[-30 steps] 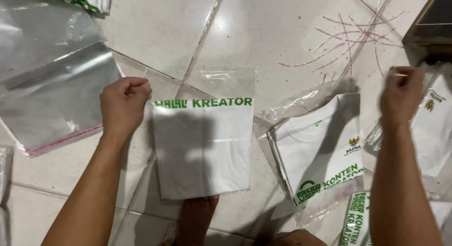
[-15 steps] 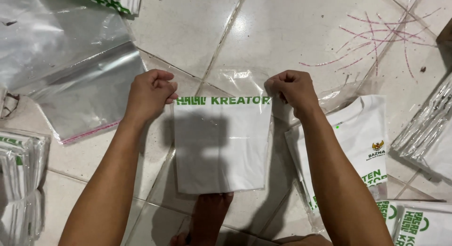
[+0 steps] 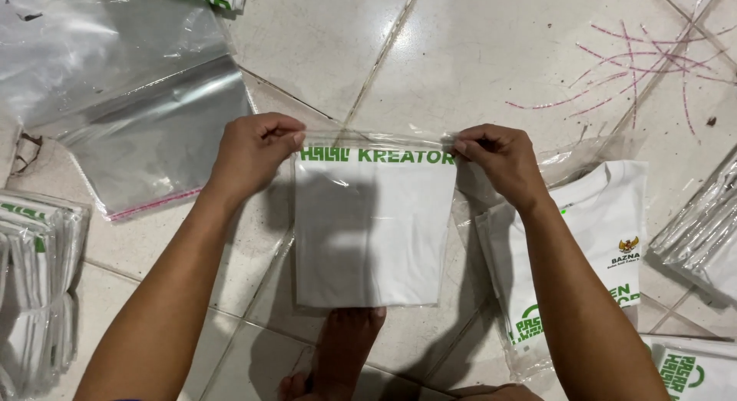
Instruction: Folding white t-shirts and placing them into clear plastic adhesive bags for packaging.
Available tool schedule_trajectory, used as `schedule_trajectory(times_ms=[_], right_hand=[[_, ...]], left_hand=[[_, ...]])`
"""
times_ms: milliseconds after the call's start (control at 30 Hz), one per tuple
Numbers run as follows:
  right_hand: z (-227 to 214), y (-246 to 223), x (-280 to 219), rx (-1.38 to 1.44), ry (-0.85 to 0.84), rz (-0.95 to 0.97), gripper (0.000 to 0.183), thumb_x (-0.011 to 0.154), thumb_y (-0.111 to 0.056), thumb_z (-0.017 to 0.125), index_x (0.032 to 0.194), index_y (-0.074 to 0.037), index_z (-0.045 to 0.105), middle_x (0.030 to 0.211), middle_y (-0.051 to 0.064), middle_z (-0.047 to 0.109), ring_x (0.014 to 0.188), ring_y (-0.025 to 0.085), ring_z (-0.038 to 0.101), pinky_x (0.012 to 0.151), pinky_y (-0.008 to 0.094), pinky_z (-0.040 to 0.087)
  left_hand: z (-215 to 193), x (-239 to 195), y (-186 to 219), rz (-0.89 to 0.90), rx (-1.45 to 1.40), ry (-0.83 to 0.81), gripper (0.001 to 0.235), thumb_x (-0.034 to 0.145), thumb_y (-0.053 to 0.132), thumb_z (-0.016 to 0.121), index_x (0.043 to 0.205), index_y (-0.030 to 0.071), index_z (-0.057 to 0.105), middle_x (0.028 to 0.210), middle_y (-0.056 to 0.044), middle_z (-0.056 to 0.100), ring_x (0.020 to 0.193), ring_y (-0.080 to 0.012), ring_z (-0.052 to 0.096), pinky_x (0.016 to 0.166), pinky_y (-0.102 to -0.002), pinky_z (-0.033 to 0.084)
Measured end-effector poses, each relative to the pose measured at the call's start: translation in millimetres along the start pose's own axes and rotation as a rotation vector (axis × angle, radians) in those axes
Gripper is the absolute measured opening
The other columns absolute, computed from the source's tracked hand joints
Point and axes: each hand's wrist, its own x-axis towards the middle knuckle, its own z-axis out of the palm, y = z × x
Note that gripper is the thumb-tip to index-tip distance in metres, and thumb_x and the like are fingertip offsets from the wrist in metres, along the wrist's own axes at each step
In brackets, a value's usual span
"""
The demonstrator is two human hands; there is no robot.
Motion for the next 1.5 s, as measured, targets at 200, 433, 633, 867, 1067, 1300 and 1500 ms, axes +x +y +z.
schedule_trajectory(times_ms=[200,433,633,867,1067,1300,1500], right_hand=[[-4.9,3.2,-12.6,-0.135,-0.051,-0.135,0.02,0.093,0.006,0.069,0.11,-0.003,0.077,0.107,0.018,0.075,0.098,0.021,0.069,0.089,0.035,0.058],[-7.1,-1.6,-29.5,-0.549,-0.122,-0.519,0.024,0.09,0.006,0.071,0.11,-0.004,0.078,0.116,0.017,0.075,0.106,0.036,0.072,0.087,0.042,0.058],[-5.0,12.8,-38.6,-0.817,-0.066,-0.719,0.024,0.087,0.006,0.075,0.108,-0.005,0.079,0.12,0.015,0.075,0.114,0.033,0.07,0.091,0.041,0.06],[2.2,59.3,-42.9,-1.259,0.036,-0.876,0.031,0.097,-0.007,0.067,0.127,-0.015,0.073,0.143,0.012,0.064,0.135,0.03,0.059,0.11,0.04,0.051],[16.5,33.6,-42.4,-1.414,-0.193,-0.407,0.054,0.1,-0.011,0.045,0.154,-0.016,0.048,0.168,0.006,0.036,0.156,0.041,0.022,0.125,0.06,0.012],[57.0,17.2,19.1,-1.149,-0.165,-0.324,0.047,0.083,-0.032,0.077,0.128,-0.026,0.063,0.115,0.002,0.065,0.117,0.032,0.059,0.092,0.049,0.051],[55.2,-31.4,-108.1,-1.12,-0.198,-0.323,0.025,0.09,-0.02,0.066,0.115,-0.016,0.067,0.105,0.011,0.064,0.087,0.037,0.068,0.068,0.049,0.056]], left_hand=[[-7.2,-11.7,1.7,0.151,0.203,-0.063,0.016,0.097,0.007,0.068,0.11,0.004,0.077,0.092,-0.017,0.073,0.085,-0.0237,0.067,0.072,-0.037,0.054],[-6.9,-24.0,-33.1,0.537,0.642,-0.082,0.021,0.1,0.012,0.063,0.116,0.019,0.075,0.119,-0.003,0.075,0.107,-0.0296,0.071,0.087,-0.041,0.057],[-9.7,-34.3,-63.3,0.73,0.868,0.0,0.025,0.103,0.014,0.059,0.126,0.02,0.067,0.134,0.001,0.068,0.118,-0.0233,0.067,0.088,-0.037,0.06],[8.9,-25.5,-110.2,0.985,1.174,0.169,0.051,0.092,0.02,0.067,0.142,0.017,0.058,0.151,-0.007,0.057,0.139,-0.035,0.052,0.114,-0.046,0.047],[12.2,-53.5,-74.1,0.763,1.181,0.079,0.075,0.084,0.026,0.059,0.155,0.009,0.045,0.163,-0.008,0.042,0.153,-0.0411,0.028,0.123,-0.061,0.025],[27.4,-73.3,-62.8,0.428,1.09,0.067,0.09,0.087,0.06,0.062,0.158,0.009,0.039,0.167,-0.014,0.03,0.155,-0.0413,0.02,0.127,-0.059,0.01],[32.7,-113.1,-84.8,0.363,0.751,0.376,0.08,0.103,0.047,0.054,0.161,-0.001,0.026,0.165,-0.033,0.01,0.15,-0.0565,0.007,0.12,-0.07,0.004]])
